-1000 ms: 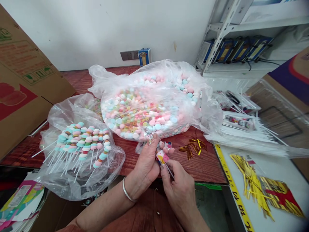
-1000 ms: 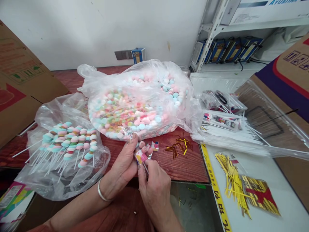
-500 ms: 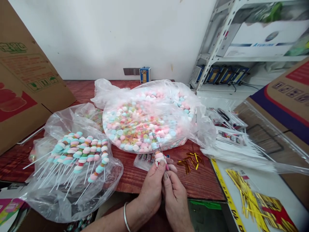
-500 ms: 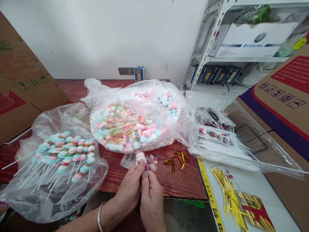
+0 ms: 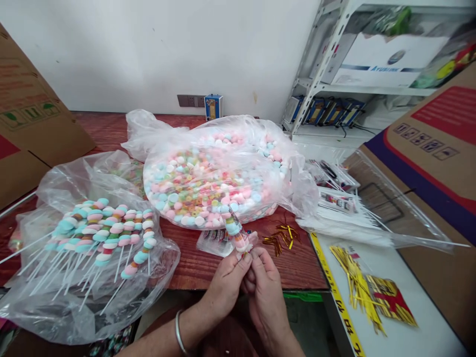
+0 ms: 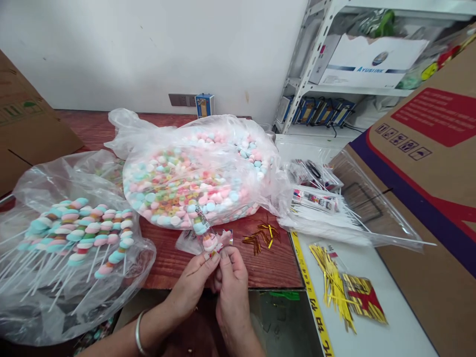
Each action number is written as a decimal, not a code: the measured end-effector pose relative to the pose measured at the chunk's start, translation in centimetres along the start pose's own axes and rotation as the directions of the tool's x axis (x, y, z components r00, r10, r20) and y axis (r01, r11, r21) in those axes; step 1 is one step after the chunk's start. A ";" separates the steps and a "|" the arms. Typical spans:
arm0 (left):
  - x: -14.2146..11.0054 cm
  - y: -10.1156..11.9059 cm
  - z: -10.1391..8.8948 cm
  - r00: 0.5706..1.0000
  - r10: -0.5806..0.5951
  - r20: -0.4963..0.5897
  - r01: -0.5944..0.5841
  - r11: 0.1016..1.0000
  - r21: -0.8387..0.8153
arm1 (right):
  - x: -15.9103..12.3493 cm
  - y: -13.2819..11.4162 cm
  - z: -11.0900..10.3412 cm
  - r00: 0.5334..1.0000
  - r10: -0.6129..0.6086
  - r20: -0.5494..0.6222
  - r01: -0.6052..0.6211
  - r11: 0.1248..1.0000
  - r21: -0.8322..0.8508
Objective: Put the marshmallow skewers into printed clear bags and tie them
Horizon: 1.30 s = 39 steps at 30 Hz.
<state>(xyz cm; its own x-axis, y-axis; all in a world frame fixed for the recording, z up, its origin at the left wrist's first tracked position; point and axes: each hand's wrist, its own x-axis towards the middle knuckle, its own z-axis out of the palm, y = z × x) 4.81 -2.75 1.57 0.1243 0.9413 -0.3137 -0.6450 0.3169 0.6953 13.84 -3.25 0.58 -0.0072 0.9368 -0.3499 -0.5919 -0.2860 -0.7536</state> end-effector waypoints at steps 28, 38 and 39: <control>0.6 2.2 -3.9 0.990 -0.113 0.088 0.082 0.951 0.300 | -0.5 1.5 -1.5 0.923 0.174 0.343 -0.095 0.967 -0.235; 1.1 4.1 -5.3 0.911 0.405 0.070 -0.280 0.487 0.827 | 4.5 -3.3 -11.8 0.791 -0.580 0.196 0.117 -0.171 -0.978; 1.2 3.9 -5.0 0.916 0.394 0.071 -0.274 0.488 0.828 | 4.9 -3.5 -12.0 0.794 -0.568 0.217 0.112 -0.214 -0.970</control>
<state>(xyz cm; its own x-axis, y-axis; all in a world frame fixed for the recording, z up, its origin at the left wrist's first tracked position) -1.37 -0.98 0.71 -0.0868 0.9957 0.0326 0.2754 -0.0074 0.9613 25.50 -0.03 -5.21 0.1562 0.9498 0.2710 0.9079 -0.0300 -0.4180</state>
